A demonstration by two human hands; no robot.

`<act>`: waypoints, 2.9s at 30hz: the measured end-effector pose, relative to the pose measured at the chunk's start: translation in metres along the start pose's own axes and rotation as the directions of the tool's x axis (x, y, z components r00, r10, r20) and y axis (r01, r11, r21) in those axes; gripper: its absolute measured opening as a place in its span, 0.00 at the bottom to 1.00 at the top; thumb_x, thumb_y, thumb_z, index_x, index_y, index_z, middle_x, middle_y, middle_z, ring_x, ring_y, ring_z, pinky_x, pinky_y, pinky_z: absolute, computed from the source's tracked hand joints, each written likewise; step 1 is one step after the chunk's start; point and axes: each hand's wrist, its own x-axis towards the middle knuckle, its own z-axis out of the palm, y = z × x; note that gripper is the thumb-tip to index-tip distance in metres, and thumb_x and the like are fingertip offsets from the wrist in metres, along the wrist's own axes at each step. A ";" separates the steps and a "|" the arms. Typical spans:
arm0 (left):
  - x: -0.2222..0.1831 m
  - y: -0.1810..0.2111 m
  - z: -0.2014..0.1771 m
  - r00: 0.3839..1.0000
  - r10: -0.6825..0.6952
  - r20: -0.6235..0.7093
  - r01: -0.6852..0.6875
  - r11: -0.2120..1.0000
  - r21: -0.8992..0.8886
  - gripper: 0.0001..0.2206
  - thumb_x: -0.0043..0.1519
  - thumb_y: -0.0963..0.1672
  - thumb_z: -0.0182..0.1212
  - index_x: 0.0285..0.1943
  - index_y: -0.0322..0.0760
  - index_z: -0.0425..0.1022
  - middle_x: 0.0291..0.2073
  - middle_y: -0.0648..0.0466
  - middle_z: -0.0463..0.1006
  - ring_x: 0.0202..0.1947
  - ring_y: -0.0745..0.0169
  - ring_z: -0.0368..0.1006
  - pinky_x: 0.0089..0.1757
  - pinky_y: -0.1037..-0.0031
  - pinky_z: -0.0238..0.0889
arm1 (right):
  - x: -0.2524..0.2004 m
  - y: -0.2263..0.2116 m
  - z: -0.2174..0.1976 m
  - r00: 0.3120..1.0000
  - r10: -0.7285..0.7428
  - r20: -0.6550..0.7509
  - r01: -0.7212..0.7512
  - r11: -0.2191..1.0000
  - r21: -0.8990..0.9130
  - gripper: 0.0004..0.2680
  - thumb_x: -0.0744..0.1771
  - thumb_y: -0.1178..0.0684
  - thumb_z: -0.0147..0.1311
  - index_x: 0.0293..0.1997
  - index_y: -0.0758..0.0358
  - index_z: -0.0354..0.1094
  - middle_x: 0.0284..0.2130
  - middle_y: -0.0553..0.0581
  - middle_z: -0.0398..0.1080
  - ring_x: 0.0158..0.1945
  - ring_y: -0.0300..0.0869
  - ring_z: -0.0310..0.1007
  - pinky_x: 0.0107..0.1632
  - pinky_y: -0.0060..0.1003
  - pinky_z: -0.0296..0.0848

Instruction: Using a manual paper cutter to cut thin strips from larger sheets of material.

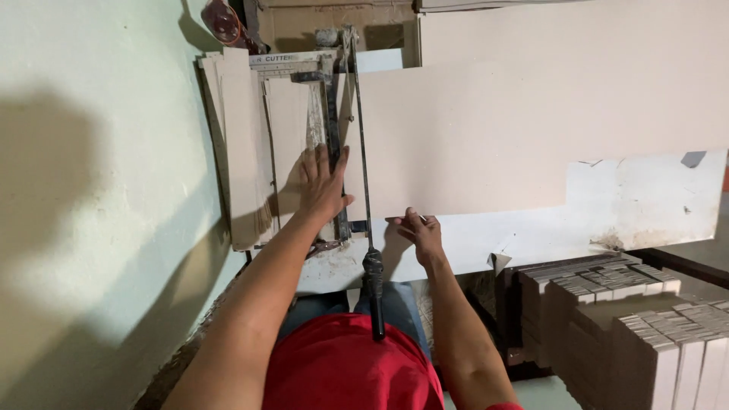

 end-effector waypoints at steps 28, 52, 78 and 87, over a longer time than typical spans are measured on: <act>0.030 -0.004 0.030 0.995 0.022 -0.093 0.006 0.955 0.295 0.45 0.62 0.48 0.60 0.81 0.46 0.26 0.78 0.40 0.27 0.77 0.34 0.22 0.66 0.38 0.17 | -0.182 -0.038 0.067 0.965 -0.105 0.240 0.261 0.450 -0.854 0.29 0.66 0.42 0.53 0.74 0.51 0.41 0.23 0.62 0.70 0.27 0.56 0.71 0.32 0.49 0.70; -0.005 -0.102 0.019 0.860 0.504 -0.080 -0.389 0.749 0.536 0.08 0.70 0.47 0.48 0.54 0.50 0.70 0.56 0.52 0.68 0.52 0.52 0.68 0.47 0.64 0.61 | -0.024 0.003 -0.039 0.994 0.011 -0.106 0.010 0.980 0.198 0.13 0.70 0.47 0.57 0.48 0.64 0.58 0.34 0.54 0.66 0.32 0.46 0.77 0.36 0.37 0.79; 0.051 0.006 0.037 0.990 -0.096 0.103 0.056 0.939 0.339 0.55 0.57 0.49 0.70 0.81 0.41 0.22 0.75 0.28 0.21 0.76 0.29 0.18 0.61 0.24 0.17 | -0.101 0.079 0.045 0.883 -0.361 0.300 0.345 0.064 -0.936 0.29 0.66 0.52 0.50 0.77 0.59 0.40 0.34 0.66 0.75 0.30 0.62 0.80 0.29 0.57 0.77; 0.011 -0.011 0.043 0.961 0.277 -0.003 -0.243 0.846 0.475 0.27 0.72 0.53 0.33 0.81 0.55 0.39 0.80 0.42 0.36 0.79 0.40 0.29 0.66 0.36 0.24 | -0.219 -0.088 0.060 0.976 -0.016 0.218 0.190 0.552 -0.812 0.37 0.64 0.32 0.54 0.78 0.52 0.34 0.37 0.70 0.80 0.44 0.68 0.80 0.44 0.61 0.75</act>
